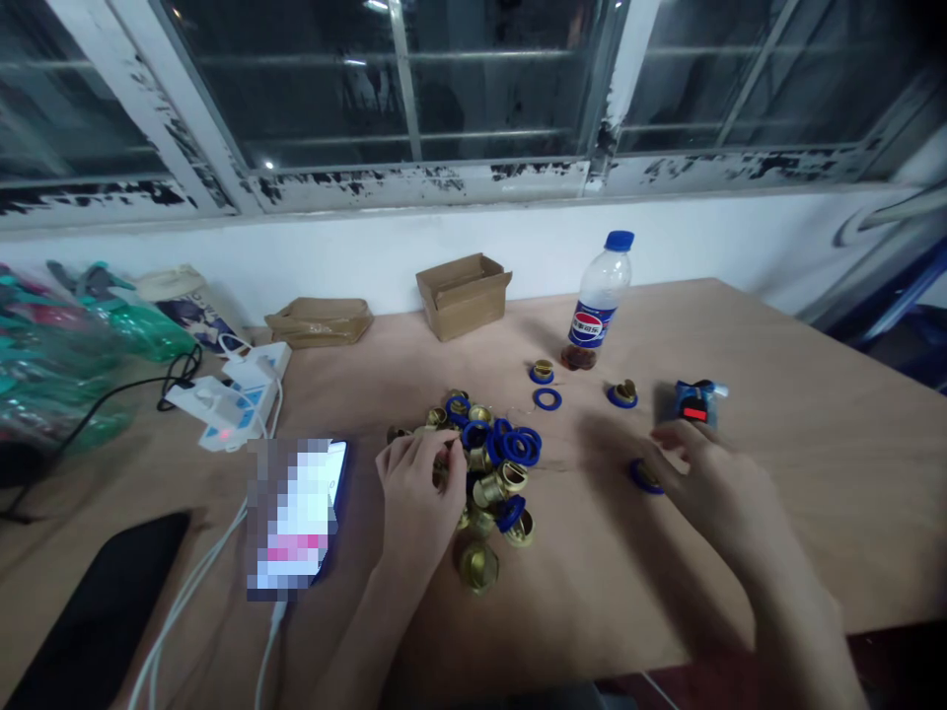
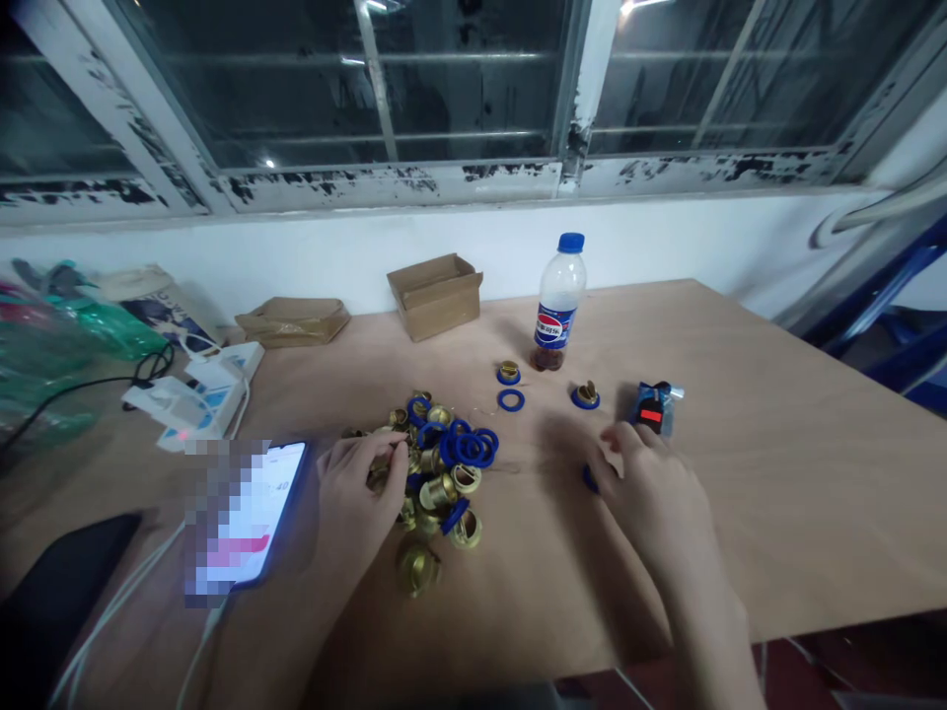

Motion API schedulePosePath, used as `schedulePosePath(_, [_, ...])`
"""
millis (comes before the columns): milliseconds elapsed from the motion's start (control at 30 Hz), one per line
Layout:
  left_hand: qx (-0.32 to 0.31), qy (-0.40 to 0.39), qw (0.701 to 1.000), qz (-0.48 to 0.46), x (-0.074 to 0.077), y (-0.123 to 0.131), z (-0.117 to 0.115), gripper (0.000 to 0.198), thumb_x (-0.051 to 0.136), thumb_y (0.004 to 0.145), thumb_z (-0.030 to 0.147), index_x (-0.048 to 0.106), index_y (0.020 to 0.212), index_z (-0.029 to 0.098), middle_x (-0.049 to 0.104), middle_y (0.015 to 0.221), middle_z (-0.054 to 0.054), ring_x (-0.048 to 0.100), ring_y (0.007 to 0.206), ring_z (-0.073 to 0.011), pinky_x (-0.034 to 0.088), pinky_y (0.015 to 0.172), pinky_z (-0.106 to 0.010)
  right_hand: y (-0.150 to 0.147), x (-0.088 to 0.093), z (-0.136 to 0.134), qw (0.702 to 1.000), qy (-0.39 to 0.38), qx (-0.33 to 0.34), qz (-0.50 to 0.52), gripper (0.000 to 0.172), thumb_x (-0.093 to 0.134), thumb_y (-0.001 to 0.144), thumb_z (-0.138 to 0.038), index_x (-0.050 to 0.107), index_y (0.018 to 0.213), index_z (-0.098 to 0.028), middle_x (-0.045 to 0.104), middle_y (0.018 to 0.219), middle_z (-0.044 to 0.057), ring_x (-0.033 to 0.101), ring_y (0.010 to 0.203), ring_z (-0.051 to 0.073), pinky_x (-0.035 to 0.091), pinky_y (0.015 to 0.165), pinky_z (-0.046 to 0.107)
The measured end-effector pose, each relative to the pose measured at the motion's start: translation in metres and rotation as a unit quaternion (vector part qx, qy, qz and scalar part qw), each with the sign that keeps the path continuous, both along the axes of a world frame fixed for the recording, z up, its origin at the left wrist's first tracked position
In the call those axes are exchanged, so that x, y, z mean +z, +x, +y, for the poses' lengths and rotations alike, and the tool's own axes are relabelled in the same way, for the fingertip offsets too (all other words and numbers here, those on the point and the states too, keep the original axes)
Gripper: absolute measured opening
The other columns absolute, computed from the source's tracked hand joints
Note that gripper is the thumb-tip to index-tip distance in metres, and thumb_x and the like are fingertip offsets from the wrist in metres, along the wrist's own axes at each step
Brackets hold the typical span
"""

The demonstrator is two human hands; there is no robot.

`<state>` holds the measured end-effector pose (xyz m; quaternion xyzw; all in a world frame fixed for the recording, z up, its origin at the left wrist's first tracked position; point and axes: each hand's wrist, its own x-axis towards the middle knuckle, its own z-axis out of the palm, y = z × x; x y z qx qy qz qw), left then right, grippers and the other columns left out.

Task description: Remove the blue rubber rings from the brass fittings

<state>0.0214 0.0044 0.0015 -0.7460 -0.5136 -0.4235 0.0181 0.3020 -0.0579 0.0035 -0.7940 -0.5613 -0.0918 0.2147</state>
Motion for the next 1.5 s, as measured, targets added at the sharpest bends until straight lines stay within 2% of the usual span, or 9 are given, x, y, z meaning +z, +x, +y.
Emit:
schedulePosePath(167, [-0.057, 0.025, 0.998, -0.019, 0.0, 0.002, -0.001, 0.009, 0.056, 0.085, 0.016, 0.064, 0.087, 0.02, 0.068, 0.073, -0.002, 0.06, 0.079, -0.0204, 0.04, 0.08, -0.036, 0.0, -0.017, -0.029, 0.999, -0.024, 0.002, 0.036, 0.022, 0.049, 0.089, -0.035, 0.066, 0.088, -0.022, 0.067, 0.085, 0.004, 0.058, 0.055, 0.016, 0.039, 0.049, 0.027])
schedulePosePath(367, [-0.143, -0.091, 0.98, -0.109, 0.021, 0.011, -0.023, 0.012, 0.053, 0.088, 0.022, 0.064, 0.092, 0.019, 0.069, 0.081, -0.004, 0.064, 0.076, -0.0169, 0.048, 0.076, -0.031, -0.047, 0.003, -0.044, 0.963, 0.21, 0.14, 0.092, 0.009, 0.058, 0.087, -0.022, 0.067, 0.087, -0.02, 0.064, 0.078, 0.002, 0.059, 0.062, 0.012, 0.046, 0.058, 0.024])
schedulePosePath(433, [-0.184, -0.232, 0.942, -0.158, 0.032, 0.016, -0.045, 0.021, 0.053, 0.089, 0.028, 0.062, 0.106, 0.02, 0.069, 0.085, -0.005, 0.065, 0.077, -0.0173, 0.051, 0.074, -0.03, -0.068, 0.015, -0.054, 0.942, 0.253, 0.189, 0.112, 0.009, 0.062, 0.085, -0.015, 0.066, 0.089, -0.02, 0.064, 0.078, 0.001, 0.061, 0.068, 0.013, 0.048, 0.065, 0.025])
schedulePosePath(533, [-0.274, -0.403, 0.823, -0.292, 0.043, 0.023, -0.081, 0.043, 0.056, 0.088, 0.035, 0.051, 0.128, 0.023, 0.066, 0.116, -0.01, 0.067, 0.098, -0.02, 0.054, 0.083, -0.03, -0.1, 0.024, -0.068, 0.893, 0.292, 0.273, 0.205, 0.018, 0.061, 0.081, -0.005, 0.064, 0.092, -0.019, 0.063, 0.08, 0.002, 0.061, 0.071, 0.013, 0.049, 0.064, 0.025])
schedulePosePath(600, [-0.304, -0.438, 0.76, -0.371, 0.045, 0.027, -0.101, 0.04, 0.059, 0.086, 0.037, 0.055, 0.124, 0.024, 0.065, 0.12, -0.009, 0.063, 0.108, -0.0213, 0.051, 0.092, -0.032, -0.118, 0.022, -0.075, 0.868, 0.289, 0.303, 0.265, 0.024, 0.06, 0.081, -0.002, 0.064, 0.098, -0.019, 0.063, 0.082, 0.002, 0.061, 0.072, 0.013, 0.05, 0.061, 0.024])
schedulePosePath(767, [-0.288, -0.42, 0.7, -0.5, 0.035, 0.027, -0.118, 0.041, 0.065, 0.083, 0.034, 0.055, 0.121, 0.025, 0.06, 0.129, -0.01, 0.061, 0.113, -0.0248, 0.049, 0.098, -0.037, -0.139, 0.005, -0.077, 0.838, 0.296, 0.282, 0.362, 0.03, 0.059, 0.082, -0.007, 0.059, 0.109, -0.02, 0.058, 0.087, 0.003, 0.058, 0.077, 0.014, 0.051, 0.065, 0.027])
schedulePosePath(967, [-0.333, -0.341, 0.738, -0.478, 0.029, 0.018, -0.111, 0.02, 0.062, 0.086, 0.024, 0.059, 0.105, 0.023, 0.061, 0.125, -0.009, 0.058, 0.117, -0.0224, 0.048, 0.099, -0.034, -0.13, 0.016, -0.073, 0.855, 0.195, 0.344, 0.337, 0.028, 0.059, 0.085, -0.014, 0.059, 0.111, -0.023, 0.058, 0.094, 0.004, 0.061, 0.082, 0.015, 0.054, 0.069, 0.028])
schedulePosePath(1167, [-0.308, -0.233, 0.813, -0.436, 0.029, 0.021, -0.107, 0.019, 0.059, 0.087, 0.019, 0.064, 0.104, 0.026, 0.063, 0.109, -0.004, 0.062, 0.107, -0.0176, 0.05, 0.094, -0.027, -0.135, 0.019, -0.073, 0.859, 0.293, 0.318, 0.275, 0.032, 0.061, 0.081, -0.005, 0.06, 0.109, -0.021, 0.06, 0.097, 0.005, 0.061, 0.088, 0.016, 0.054, 0.073, 0.029])
schedulePosePath(1500, [-0.29, -0.225, 0.82, -0.439, 0.029, 0.019, -0.11, 0.021, 0.062, 0.084, 0.017, 0.066, 0.103, 0.026, 0.069, 0.105, -0.003, 0.065, 0.103, -0.0168, 0.052, 0.091, -0.025, -0.137, 0.019, -0.074, 0.851, 0.278, 0.324, 0.306, 0.032, 0.06, 0.081, -0.004, 0.061, 0.108, -0.021, 0.059, 0.096, 0.004, 0.061, 0.087, 0.016, 0.055, 0.07, 0.03])
